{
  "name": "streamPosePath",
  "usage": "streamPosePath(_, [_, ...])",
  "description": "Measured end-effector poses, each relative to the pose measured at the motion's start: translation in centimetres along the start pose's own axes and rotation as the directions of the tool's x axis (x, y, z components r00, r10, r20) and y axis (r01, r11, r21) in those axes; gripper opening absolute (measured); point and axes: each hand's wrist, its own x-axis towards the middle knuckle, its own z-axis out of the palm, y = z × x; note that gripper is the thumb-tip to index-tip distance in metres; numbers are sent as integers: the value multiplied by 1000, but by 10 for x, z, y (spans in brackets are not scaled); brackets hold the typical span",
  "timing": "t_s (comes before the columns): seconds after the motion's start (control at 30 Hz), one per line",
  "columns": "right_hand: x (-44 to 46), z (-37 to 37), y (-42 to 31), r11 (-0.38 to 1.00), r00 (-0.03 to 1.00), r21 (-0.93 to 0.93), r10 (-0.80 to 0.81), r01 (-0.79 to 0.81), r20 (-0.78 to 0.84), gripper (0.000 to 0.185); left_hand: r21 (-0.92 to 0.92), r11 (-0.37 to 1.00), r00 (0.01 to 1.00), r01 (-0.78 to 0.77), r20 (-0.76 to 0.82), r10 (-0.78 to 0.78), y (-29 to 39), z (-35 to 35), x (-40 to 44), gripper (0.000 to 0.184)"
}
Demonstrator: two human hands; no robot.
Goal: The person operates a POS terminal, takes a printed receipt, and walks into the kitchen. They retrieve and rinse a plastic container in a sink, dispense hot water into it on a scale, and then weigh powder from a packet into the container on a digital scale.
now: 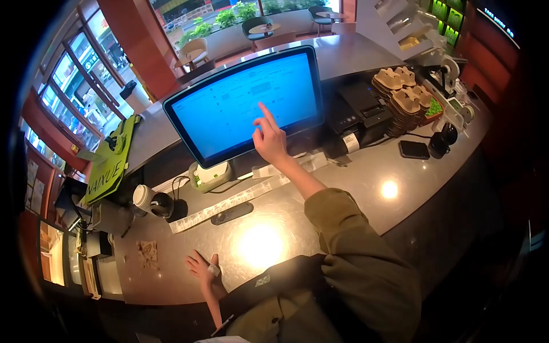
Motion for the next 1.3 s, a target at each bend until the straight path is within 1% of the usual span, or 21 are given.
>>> streamPosePath(0.07, [1,4,-1,999,999,-13,-46,46,6,7,18,1000,1000,-9,-15,9,4,0,-2,90])
streamPosePath(0.17, [4,12,-14,996,996,-20,-86,87,38,8,28,1000,1000,-12,-27,12,0,-8,2,90])
streamPosePath(0.27, [5,15,-18,989,988,-19,-148,149,33,9,20,1000,999,-23,-28,23,-1,-6,1,91])
streamPosePath(0.37, [4,14,-14,995,994,-2,-104,104,16,9,1,1000,999,-29,-32,29,2,-7,-1,91])
streamPosePath(0.47, [3,11,-5,999,994,-37,-33,30,-102,8,6,1000,999,-24,-24,24,1,-4,-1,91])
streamPosePath(0.57, [8,6,3,997,996,-73,-13,7,-85,7,-1,1000,1000,-13,-13,13,4,-6,-1,92])
streamPosePath(0.67, [10,-2,3,1000,993,-11,-7,6,-121,7,-27,1000,1000,-15,2,15,2,-4,0,96])
streamPosePath(0.77, [8,-11,10,996,983,20,88,-85,-159,7,-17,1000,1000,-12,2,12,-1,0,1,97])
streamPosePath(0.87, [7,-16,18,994,980,-36,94,-102,-173,6,-10,1000,1000,-3,11,3,1,-2,1,97])
streamPosePath(0.97, [12,-16,21,996,982,-84,-4,-12,-187,5,-5,1000,1000,-16,12,16,0,-2,1,97])
streamPosePath(1.07, [17,-15,21,996,982,-94,-28,11,-187,5,-27,1000,1000,-7,26,8,3,-6,-1,97])
streamPosePath(1.17, [21,-14,21,996,982,-95,-19,2,-185,5,-25,1000,1000,1,24,-1,3,-5,0,97])
streamPosePath(1.27, [24,-16,20,998,991,-60,12,-20,-132,6,0,1000,1000,20,21,-20,2,-3,0,92])
streamPosePath(1.3, [22,-19,19,999,986,-25,43,-47,-162,6,1,1000,1000,24,18,-24,2,-3,0,92])
